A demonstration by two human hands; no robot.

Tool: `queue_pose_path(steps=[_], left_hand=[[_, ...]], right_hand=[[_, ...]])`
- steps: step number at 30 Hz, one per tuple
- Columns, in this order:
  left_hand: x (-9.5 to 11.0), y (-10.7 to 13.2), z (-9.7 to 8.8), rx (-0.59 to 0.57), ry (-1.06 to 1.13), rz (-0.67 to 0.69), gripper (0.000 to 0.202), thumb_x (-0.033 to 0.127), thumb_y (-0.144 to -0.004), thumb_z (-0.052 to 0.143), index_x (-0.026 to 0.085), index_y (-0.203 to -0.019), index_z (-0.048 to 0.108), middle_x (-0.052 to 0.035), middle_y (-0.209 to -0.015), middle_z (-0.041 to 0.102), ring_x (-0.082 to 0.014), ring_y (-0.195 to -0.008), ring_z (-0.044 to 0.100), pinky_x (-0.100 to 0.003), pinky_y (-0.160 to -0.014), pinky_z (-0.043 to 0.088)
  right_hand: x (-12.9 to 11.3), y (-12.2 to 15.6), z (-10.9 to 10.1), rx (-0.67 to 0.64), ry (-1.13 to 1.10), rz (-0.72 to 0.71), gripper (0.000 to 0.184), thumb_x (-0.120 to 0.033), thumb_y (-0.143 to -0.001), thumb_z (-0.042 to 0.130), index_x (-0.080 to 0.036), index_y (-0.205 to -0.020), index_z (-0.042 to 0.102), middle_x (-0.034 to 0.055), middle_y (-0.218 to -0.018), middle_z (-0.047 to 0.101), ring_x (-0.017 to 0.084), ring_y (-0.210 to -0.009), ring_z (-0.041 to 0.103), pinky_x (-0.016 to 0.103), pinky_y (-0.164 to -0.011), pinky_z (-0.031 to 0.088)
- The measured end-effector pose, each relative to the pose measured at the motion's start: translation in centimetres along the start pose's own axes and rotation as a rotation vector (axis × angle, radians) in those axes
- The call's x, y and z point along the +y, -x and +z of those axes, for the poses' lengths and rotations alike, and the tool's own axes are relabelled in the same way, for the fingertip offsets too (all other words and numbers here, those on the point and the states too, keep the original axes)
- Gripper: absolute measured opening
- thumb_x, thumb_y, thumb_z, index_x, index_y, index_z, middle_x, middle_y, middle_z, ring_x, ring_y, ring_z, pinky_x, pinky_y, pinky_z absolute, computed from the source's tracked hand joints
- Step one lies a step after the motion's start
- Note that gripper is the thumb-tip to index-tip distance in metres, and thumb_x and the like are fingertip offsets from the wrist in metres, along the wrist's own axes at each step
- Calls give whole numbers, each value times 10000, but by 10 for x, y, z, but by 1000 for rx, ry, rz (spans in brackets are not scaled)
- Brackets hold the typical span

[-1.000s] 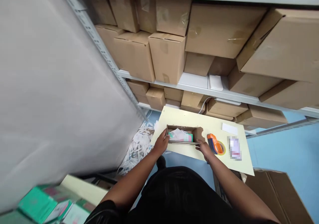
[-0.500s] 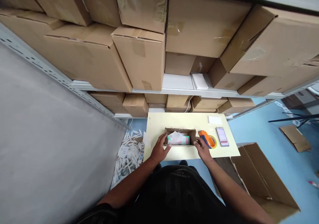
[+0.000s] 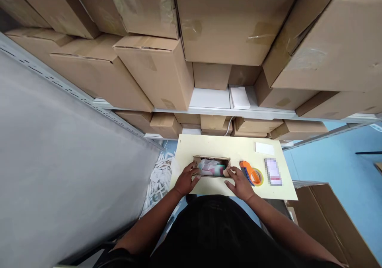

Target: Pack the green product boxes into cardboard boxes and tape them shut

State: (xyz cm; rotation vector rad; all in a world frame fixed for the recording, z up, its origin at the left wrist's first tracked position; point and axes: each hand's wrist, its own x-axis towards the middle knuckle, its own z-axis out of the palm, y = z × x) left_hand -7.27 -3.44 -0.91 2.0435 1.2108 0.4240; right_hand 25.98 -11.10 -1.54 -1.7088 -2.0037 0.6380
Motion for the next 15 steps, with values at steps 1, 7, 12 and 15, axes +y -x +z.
queue_pose_path(steps=[1, 7, 12, 15], left_hand=[[2, -1, 1, 10, 1, -15, 467, 454, -994, 543, 196, -1373, 636, -141, -1616, 405, -312, -1499, 393, -494, -1254, 338], [6, -18, -11, -57, 19, -119, 958, 474, -850, 743, 227, -1643, 266, -168, -1605, 390, -352, -1479, 404, -507, -1216, 383], [5, -37, -23, -119, 63, -151, 1188, 519, -746, 828, 275, -1671, 125, -149, -1534, 432, -341, -1362, 520, -491, -1107, 487], [5, -36, -26, -124, 78, -133, 1141, 511, -755, 823, 290, -1660, 164, -138, -1533, 429, -338, -1366, 518, -488, -1109, 485]], right_hand=[[1, -1, -1, -10, 10, -26, 582, -468, -953, 615, -251, -1490, 556, 166, -1437, 573, 367, -1348, 535, 563, -1122, 478], [7, -2, -3, -31, 26, -123, 614, -423, -951, 609, -218, -1522, 515, 181, -1473, 558, 363, -1377, 513, 577, -1132, 465], [9, 2, 1, -17, -37, -128, 599, -415, -953, 599, -236, -1520, 518, 171, -1489, 547, 356, -1390, 509, 583, -1135, 463], [4, -7, -1, -7, -92, -78, 490, -433, -963, 592, -244, -1413, 624, 165, -1451, 560, 346, -1355, 538, 565, -1137, 463]])
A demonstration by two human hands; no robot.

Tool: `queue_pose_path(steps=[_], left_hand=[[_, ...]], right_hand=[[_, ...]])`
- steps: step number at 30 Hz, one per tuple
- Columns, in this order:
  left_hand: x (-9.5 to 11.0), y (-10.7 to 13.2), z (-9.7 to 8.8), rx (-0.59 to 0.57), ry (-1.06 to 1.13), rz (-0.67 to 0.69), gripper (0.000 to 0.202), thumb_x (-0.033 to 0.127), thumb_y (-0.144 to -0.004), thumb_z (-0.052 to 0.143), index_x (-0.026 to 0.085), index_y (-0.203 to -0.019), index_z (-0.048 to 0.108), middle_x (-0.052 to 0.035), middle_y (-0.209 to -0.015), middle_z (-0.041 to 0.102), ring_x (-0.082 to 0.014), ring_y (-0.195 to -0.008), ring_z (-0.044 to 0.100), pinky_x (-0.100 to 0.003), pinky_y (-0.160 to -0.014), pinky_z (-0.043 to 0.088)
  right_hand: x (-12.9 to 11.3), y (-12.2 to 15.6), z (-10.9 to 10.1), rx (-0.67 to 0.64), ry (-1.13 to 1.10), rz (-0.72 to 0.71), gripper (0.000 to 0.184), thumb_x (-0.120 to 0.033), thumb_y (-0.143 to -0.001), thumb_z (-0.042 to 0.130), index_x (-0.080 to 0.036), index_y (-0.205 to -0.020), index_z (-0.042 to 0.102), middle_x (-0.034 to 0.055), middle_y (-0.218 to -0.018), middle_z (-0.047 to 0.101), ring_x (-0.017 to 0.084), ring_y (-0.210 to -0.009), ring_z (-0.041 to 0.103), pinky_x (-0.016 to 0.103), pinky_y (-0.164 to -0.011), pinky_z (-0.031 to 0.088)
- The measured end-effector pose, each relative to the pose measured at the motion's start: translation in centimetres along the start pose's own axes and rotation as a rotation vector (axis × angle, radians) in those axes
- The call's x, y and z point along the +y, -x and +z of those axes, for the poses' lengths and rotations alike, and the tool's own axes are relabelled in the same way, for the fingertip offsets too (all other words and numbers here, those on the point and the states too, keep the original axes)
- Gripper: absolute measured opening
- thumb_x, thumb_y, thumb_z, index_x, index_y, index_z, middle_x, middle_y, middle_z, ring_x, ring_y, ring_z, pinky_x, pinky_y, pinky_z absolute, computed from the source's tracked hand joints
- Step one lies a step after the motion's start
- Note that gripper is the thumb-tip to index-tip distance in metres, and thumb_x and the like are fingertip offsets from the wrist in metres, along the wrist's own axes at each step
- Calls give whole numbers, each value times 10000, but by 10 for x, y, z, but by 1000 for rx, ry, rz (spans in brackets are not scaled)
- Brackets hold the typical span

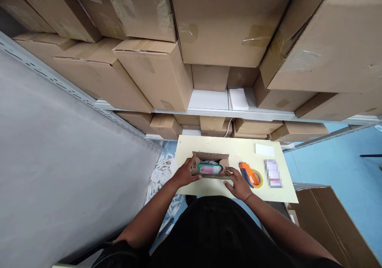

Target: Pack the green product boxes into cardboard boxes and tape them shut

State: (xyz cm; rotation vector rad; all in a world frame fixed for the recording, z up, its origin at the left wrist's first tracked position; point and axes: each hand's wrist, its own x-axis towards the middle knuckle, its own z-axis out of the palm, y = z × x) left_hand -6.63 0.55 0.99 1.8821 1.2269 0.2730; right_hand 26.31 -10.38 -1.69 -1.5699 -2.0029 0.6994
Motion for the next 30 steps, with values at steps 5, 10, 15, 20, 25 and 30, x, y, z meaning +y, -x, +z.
queue_pose_path(steps=[5, 10, 15, 20, 25, 30], left_hand=[[-1, 15, 8, 147, 69, 8, 758, 410, -926, 638, 282, -1595, 304, -133, -1521, 431, -267, -1239, 611, -428, -1014, 550], [-6, 12, 15, 233, 154, -85, 843, 340, -905, 638, 289, -1628, 207, -135, -1514, 421, -160, -933, 666, -321, -747, 591], [-13, 2, 11, 190, 131, -4, 733, 336, -915, 639, 299, -1586, 346, -114, -1559, 438, -167, -961, 653, -346, -866, 583], [-12, 8, 17, 231, 145, 19, 389, 382, -991, 534, 231, -1346, 579, -114, -1467, 525, -190, -1006, 672, -346, -865, 583], [-3, 0, 32, 416, -42, -64, 189, 321, -994, 510, 218, -1108, 619, -80, -1177, 619, -212, -990, 676, -354, -874, 560], [-6, -11, 38, 429, -221, -47, 157, 298, -972, 547, 209, -1089, 603, -101, -1153, 617, -244, -990, 679, -358, -859, 551]], right_hand=[[-8, -25, -1, 71, -166, 134, 320, -454, -1007, 507, -239, -1048, 739, 114, -1169, 641, 283, -1147, 634, 459, -1026, 531], [-2, -34, 19, 276, -167, 367, 301, -502, -892, 614, -222, -990, 561, 81, -1021, 583, 247, -884, 614, 414, -813, 555], [9, -33, 34, 292, -165, 432, 387, -537, -836, 644, -236, -1015, 479, 44, -954, 560, 222, -773, 575, 387, -736, 530], [6, -34, 32, 257, -147, 440, 375, -512, -861, 612, -232, -1082, 497, 65, -1002, 604, 236, -820, 600, 384, -760, 526], [-1, -34, 30, 248, -123, 483, 404, -537, -866, 595, -220, -1102, 514, 87, -1047, 624, 249, -870, 619, 394, -801, 526], [-6, -40, 24, 212, -161, 500, 315, -538, -923, 506, -239, -1021, 525, 60, -972, 632, 241, -842, 625, 368, -768, 512]])
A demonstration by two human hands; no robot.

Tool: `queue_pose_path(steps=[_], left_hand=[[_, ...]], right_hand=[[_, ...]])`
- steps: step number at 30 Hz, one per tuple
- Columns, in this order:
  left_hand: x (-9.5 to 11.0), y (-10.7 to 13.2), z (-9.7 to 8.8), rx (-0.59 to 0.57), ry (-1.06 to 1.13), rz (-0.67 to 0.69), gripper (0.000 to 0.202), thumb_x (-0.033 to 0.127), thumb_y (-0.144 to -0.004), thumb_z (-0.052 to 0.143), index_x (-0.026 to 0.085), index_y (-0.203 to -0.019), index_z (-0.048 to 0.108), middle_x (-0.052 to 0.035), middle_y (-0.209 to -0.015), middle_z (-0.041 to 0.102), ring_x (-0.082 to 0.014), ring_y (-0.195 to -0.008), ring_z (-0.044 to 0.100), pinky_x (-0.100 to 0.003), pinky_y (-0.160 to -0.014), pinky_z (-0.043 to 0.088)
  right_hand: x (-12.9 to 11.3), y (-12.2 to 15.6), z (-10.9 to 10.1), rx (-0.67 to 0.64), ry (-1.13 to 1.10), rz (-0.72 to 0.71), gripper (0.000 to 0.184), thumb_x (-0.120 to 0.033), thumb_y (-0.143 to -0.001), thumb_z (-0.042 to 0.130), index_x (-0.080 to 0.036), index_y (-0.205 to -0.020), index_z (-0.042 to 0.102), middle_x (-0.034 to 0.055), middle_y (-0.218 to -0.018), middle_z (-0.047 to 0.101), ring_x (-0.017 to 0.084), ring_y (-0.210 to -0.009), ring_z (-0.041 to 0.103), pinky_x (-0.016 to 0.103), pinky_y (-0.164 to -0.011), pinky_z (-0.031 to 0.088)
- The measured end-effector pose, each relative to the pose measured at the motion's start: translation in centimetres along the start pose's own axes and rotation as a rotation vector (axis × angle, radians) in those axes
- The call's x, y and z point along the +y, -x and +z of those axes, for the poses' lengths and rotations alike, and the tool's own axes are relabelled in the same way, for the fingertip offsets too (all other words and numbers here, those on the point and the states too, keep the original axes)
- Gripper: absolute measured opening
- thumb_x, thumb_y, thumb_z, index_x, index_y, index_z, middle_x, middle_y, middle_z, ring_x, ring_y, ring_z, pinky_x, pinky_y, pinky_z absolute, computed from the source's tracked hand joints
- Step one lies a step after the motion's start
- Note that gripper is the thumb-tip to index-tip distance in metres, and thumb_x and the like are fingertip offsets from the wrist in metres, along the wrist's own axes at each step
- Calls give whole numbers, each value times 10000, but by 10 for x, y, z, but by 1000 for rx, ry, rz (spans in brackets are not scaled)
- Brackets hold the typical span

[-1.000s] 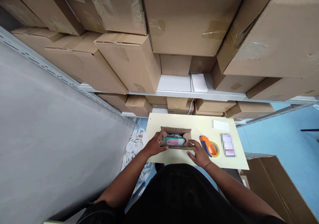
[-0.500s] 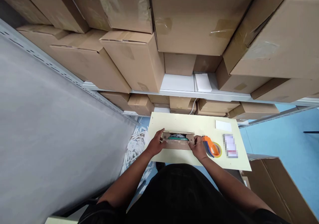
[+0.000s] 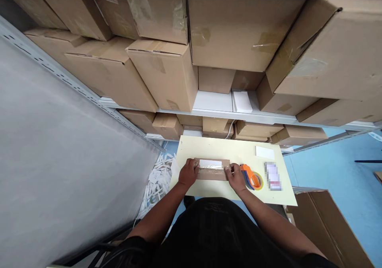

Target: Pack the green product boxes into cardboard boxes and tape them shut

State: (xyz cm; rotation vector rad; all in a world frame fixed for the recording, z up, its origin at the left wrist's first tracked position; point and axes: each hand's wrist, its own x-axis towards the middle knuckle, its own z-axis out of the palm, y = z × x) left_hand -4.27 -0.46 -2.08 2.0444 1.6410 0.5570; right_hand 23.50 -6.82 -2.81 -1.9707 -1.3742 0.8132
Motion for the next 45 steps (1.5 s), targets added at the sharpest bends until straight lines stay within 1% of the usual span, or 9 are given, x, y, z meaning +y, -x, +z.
queue_pose_path(steps=[6, 12, 18, 25, 29, 33, 37, 42, 45], left_hand=[[-7, 4, 6, 43, 13, -42, 314, 300, -980, 538, 193, -1274, 564, -121, -1225, 642, -270, -1083, 675, -394, -921, 553], [7, 0, 0, 48, -165, 193, 387, 184, -956, 537, 194, -1332, 628, -166, -1392, 606, -336, -1298, 555, -504, -1103, 452], [11, -1, 0, 32, -179, 289, 398, 66, -886, 525, 168, -1230, 697, -144, -1304, 652, -318, -1242, 548, -485, -1070, 493], [13, 3, 2, 30, -277, 350, 306, 113, -943, 521, 179, -1181, 700, -148, -1303, 646, -323, -1244, 549, -510, -1084, 449], [18, 3, 0, -138, -283, 402, 263, 130, -969, 491, 207, -1106, 701, -134, -1157, 676, -294, -1095, 603, -454, -972, 493], [28, 4, 0, -215, -230, 326, 281, 94, -934, 488, 219, -1072, 699, -125, -1138, 668, -279, -1065, 617, -409, -931, 520], [38, 6, 1, -131, -62, 153, 259, 124, -887, 552, 226, -1069, 706, -92, -1159, 673, -259, -1120, 629, -387, -1000, 525], [35, 2, -6, -102, 309, -91, 256, 147, -850, 566, 206, -1034, 734, -53, -1101, 715, -201, -929, 688, -338, -924, 556], [30, 0, -12, -129, 412, -112, 247, 219, -893, 552, 208, -1043, 747, -50, -1063, 736, -206, -925, 689, -330, -894, 551]], right_hand=[[-5, -9, 3, 32, -52, 109, 229, -473, -847, 555, -268, -896, 465, -1, -810, 569, 225, -738, 590, 342, -695, 488], [-5, -13, 2, 5, -94, 156, 253, -483, -809, 566, -269, -864, 442, -28, -760, 539, 204, -691, 555, 318, -654, 453], [-4, -11, -5, -56, -68, 128, 271, -522, -859, 551, -262, -916, 497, -10, -800, 595, 217, -726, 593, 326, -677, 467], [57, 12, -52, 74, 379, -40, 249, -353, -901, 486, -194, -1047, 610, 136, -1061, 663, 290, -996, 617, 410, -887, 475], [89, 23, -62, -21, 666, 62, 267, -387, -901, 564, -192, -1073, 626, 180, -1092, 680, 345, -1120, 607, 429, -892, 468], [97, 20, -50, -39, 679, 286, 364, -411, -926, 562, -189, -1215, 570, 184, -1086, 697, 355, -1112, 653, 425, -821, 487], [101, 14, -45, -32, 608, 302, 375, -325, -919, 552, -189, -1268, 553, 174, -1024, 726, 344, -995, 702, 408, -763, 487], [98, 9, -74, -4, 388, 304, 467, -363, -876, 558, -203, -1315, 558, 136, -960, 741, 308, -786, 715, 372, -646, 477], [71, 6, -101, 54, 110, 355, 458, -408, -845, 581, -213, -1260, 578, 75, -887, 747, 249, -673, 688, 331, -603, 482]])
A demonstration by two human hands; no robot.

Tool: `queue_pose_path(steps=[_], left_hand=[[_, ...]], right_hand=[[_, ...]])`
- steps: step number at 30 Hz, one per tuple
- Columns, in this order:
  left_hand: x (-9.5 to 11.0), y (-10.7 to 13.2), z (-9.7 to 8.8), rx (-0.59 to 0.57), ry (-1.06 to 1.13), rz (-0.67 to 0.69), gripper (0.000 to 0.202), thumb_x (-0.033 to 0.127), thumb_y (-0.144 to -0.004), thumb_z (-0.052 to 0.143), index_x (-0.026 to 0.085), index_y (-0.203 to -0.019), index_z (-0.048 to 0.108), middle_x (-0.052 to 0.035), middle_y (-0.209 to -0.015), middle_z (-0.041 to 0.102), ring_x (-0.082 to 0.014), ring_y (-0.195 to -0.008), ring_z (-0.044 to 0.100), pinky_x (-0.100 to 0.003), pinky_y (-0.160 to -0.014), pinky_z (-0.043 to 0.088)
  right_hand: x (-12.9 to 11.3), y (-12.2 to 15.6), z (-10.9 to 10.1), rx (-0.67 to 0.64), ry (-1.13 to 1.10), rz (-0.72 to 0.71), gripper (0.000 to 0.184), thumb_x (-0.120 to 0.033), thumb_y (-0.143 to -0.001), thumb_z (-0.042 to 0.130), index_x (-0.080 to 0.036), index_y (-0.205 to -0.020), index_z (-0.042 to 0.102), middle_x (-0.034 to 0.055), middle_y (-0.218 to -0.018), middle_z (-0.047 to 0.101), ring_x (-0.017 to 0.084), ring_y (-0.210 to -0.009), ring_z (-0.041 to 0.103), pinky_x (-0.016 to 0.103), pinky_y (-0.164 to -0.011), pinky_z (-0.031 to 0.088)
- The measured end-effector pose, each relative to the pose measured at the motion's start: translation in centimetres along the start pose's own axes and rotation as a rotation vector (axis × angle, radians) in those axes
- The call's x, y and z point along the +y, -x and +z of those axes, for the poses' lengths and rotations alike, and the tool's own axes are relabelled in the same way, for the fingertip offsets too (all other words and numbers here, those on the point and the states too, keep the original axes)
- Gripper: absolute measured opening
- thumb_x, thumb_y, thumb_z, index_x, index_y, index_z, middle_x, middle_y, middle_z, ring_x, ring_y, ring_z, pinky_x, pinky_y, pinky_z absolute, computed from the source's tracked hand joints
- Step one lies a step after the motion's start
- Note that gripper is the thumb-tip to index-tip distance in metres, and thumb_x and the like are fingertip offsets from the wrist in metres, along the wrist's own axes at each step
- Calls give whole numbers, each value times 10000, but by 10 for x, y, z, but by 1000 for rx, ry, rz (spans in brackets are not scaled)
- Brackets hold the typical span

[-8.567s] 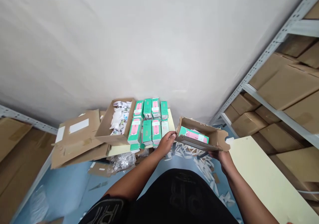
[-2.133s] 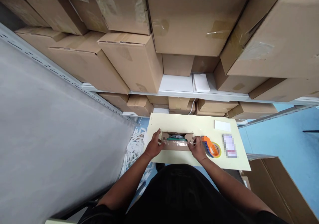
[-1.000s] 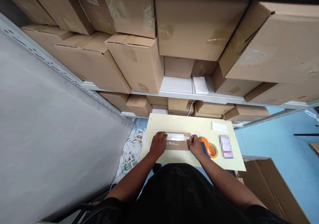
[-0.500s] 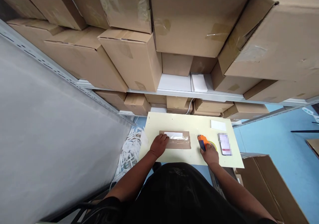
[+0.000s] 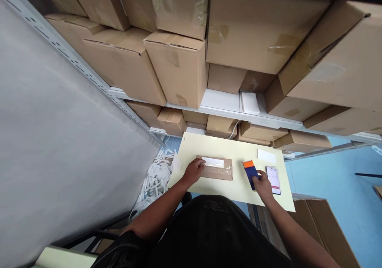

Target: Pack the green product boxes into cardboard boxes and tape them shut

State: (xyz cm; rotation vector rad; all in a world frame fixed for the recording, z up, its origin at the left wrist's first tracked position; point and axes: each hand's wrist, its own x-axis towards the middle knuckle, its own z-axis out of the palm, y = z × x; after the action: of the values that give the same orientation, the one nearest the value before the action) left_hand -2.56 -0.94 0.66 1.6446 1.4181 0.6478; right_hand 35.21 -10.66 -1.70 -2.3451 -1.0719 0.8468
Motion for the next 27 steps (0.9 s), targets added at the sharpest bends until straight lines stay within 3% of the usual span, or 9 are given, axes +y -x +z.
queue_pose_path(steps=[3, 6, 9, 11, 13, 15, 18, 22, 27], left_hand=[[0, 1, -1, -21, -5, 75, 264, 252, -930, 511, 212, -1018, 756, -64, -1067, 735, -223, -1006, 680, -336, -931, 526], [1, 0, 3, -6, -9, 99, 323, 341, -979, 472, 209, -955, 765, -84, -1031, 737, -250, -1023, 671, -372, -963, 502], [-1, -5, 2, 0, 179, -74, 485, 517, -1008, 420, 194, -959, 778, -99, -989, 757, -260, -960, 684, -389, -930, 508], [-3, -8, -1, -27, 403, -234, 625, 625, -1005, 353, 170, -1016, 781, -106, -960, 771, -254, -903, 692, -383, -866, 523], [-4, -9, -5, -53, 610, -316, 685, 691, -977, 369, 146, -1066, 774, -109, -963, 780, -249, -894, 696, -371, -837, 525], [-4, -7, -8, -50, 736, -314, 655, 714, -916, 503, 134, -1058, 772, -106, -974, 783, -248, -907, 700, -361, -848, 518], [-3, -4, -9, -25, 815, -298, 621, 709, -827, 650, 123, -989, 774, -102, -938, 780, -246, -888, 702, -356, -862, 512], [-6, -4, -9, 2, 889, -330, 632, 732, -814, 652, 126, -951, 769, -99, -926, 775, -239, -883, 702, -358, -855, 524], [-11, -5, -12, -33, 1015, -337, 530, 635, -743, 791, 124, -879, 759, -80, -847, 758, -208, -801, 693, -337, -804, 537]], right_hand=[[-48, 13, -18, -71, -241, -101, 447, -474, -833, 621, -209, -1192, 606, 50, -862, 749, 216, -651, 663, 296, -578, 474], [-111, 32, -10, -208, -276, -266, 453, -577, -841, 655, -209, -1104, 645, 36, -822, 737, 211, -676, 654, 294, -611, 482], [-166, 45, 18, -275, -181, -409, 399, -609, -834, 669, -229, -957, 666, 6, -766, 707, 204, -695, 638, 292, -650, 472], [-190, 49, 37, -302, -83, -475, 372, -603, -835, 669, -242, -926, 667, -7, -747, 694, 197, -680, 622, 284, -637, 446], [-203, 50, 52, -312, 24, -528, 346, -588, -838, 669, -255, -932, 671, -12, -744, 693, 194, -670, 614, 278, -621, 418], [-209, 49, 59, -317, 111, -570, 324, -574, -840, 674, -266, -940, 677, -12, -754, 703, 193, -671, 617, 276, -620, 402], [-212, 48, 62, -321, 191, -590, 309, -569, -846, 674, -275, -940, 682, -15, -745, 704, 190, -654, 616, 274, -613, 386], [-217, 47, 62, -325, 256, -600, 319, -585, -860, 657, -280, -954, 677, -18, -735, 691, 190, -649, 615, 272, -605, 369], [-222, 48, 65, -358, 284, -643, 291, -557, -860, 672, -285, -961, 676, -14, -783, 713, 194, -693, 637, 271, -627, 375]])
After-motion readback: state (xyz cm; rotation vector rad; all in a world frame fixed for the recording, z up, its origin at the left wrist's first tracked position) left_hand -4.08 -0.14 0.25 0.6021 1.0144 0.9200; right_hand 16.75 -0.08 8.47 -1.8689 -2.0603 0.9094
